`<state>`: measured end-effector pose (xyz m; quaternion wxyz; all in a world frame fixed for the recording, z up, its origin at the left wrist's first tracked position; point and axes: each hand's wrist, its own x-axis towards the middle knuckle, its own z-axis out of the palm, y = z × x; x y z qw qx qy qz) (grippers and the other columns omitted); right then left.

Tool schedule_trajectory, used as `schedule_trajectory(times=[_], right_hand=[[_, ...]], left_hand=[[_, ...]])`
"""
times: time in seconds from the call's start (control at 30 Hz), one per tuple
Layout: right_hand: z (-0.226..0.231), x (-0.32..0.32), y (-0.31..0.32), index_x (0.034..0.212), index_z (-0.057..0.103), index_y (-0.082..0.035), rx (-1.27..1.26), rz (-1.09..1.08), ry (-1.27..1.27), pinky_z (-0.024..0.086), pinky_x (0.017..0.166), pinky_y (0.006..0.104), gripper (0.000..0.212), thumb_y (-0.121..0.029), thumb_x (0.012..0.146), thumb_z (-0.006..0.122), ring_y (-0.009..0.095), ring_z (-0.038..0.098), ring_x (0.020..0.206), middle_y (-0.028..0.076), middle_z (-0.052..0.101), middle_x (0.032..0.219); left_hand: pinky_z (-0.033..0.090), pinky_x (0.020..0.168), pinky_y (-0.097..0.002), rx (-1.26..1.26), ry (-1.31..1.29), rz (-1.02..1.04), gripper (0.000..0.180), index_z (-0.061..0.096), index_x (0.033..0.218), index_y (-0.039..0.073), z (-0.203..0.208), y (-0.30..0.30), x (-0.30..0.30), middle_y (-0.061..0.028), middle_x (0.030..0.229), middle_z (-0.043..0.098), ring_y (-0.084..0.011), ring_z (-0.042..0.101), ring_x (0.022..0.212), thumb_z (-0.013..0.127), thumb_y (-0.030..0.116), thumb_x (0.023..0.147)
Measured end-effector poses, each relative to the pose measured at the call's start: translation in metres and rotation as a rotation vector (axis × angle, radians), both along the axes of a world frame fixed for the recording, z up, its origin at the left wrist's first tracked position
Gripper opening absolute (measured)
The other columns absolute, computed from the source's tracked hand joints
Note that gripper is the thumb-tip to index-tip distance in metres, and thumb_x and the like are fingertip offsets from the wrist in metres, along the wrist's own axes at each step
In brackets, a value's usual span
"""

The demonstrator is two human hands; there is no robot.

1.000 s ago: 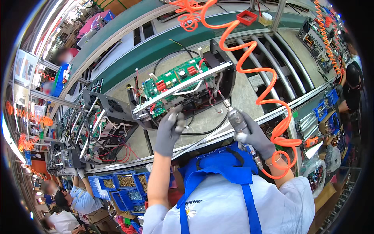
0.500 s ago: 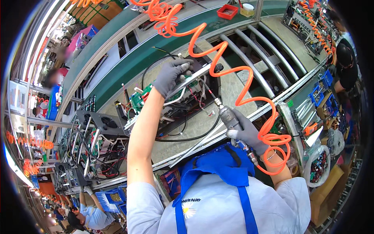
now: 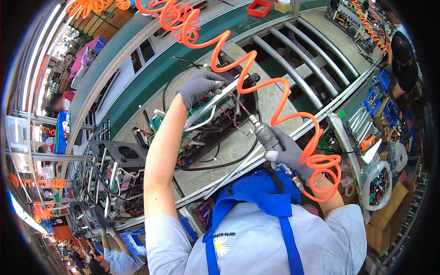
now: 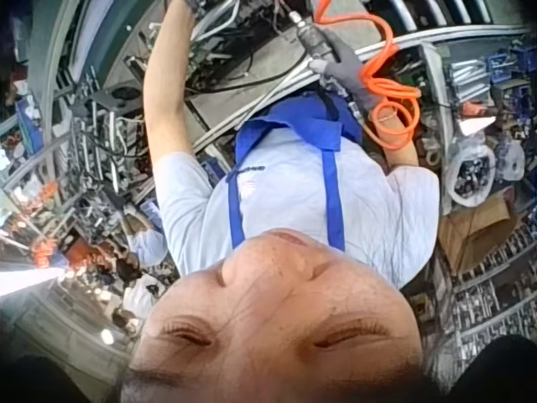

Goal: The user is assembling a complex electronic component, including wiring and screwdriving.

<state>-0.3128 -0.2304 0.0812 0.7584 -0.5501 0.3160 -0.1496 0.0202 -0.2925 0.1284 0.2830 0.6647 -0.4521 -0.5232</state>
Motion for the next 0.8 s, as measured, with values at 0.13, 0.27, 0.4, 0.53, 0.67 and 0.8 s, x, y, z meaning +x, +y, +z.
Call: schedule_trajectory(times=[0.13,0.27,0.4,0.53,0.67,0.8], right_hand=[[-0.015,0.003,0.002,0.147,0.030,-0.002,-0.075,-0.024,-0.057,0.050,0.055,0.0274,0.086,-0.016,0.073,0.073,0.015,0.060,0.061,0.008,0.057,0.086],[-0.009,0.000,-0.002,0.143,0.035,-0.002,-0.121,0.034,-0.002,0.050,0.054,0.0287,0.079,-0.022,0.077,0.073,0.016,0.061,0.065,0.010,0.058,0.088],[-0.040,-0.004,0.001,0.135,0.041,-0.004,1.007,0.114,-0.787,0.051,0.050,0.0315,0.067,-0.044,0.087,0.065,0.020,0.061,0.058,0.015,0.061,0.088],[-0.025,-0.002,0.008,0.139,0.039,-0.009,0.676,0.014,-0.514,0.053,0.047,0.0313,0.069,-0.040,0.084,0.065,0.018,0.062,0.055,0.012,0.061,0.083],[-0.014,0.004,0.011,0.141,0.036,-0.008,0.459,-0.011,-0.276,0.049,0.045,0.0271,0.072,-0.036,0.081,0.064,0.017,0.062,0.055,0.011,0.061,0.082],[-0.016,0.006,0.019,0.144,0.031,-0.006,0.382,-0.025,-0.246,0.049,0.046,0.0273,0.077,-0.035,0.081,0.065,0.017,0.062,0.055,0.011,0.060,0.083]], left_hand=[[0.049,0.056,-0.0229,0.001,-0.105,-0.167,0.017,0.074,0.098,0.001,0.001,-0.013,0.003,-0.0035,0.077,0.070,-0.0073,0.061,0.061,0.066,0.007,0.085],[0.050,0.057,-0.0274,-0.023,-0.424,-0.252,0.024,0.076,0.092,0.002,0.011,-0.019,-0.009,-0.0051,0.071,0.069,-0.0112,0.062,0.059,0.067,0.009,0.070],[0.049,0.053,-0.0265,-0.008,-0.433,-0.328,0.019,0.072,0.091,0.001,0.008,-0.027,-0.011,-0.0019,0.069,0.065,-0.0089,0.058,0.058,0.067,0.015,0.079],[0.049,0.053,-0.0243,0.021,-0.343,-0.342,0.019,0.074,0.097,0.001,0.001,-0.029,-0.002,-0.0018,0.066,0.064,-0.0084,0.057,0.056,0.064,0.008,0.082],[0.046,0.051,-0.0268,-0.053,-0.190,-0.216,0.024,0.074,0.092,-0.001,-0.006,-0.018,0.005,-0.0036,0.065,0.064,-0.0102,0.058,0.056,0.066,0.010,0.073],[0.042,0.048,-0.0285,-0.154,-0.437,-0.290,0.021,0.071,0.088,-0.001,0.006,-0.012,-0.009,-0.0048,0.064,0.063,-0.0113,0.056,0.054,0.065,0.012,0.072]])
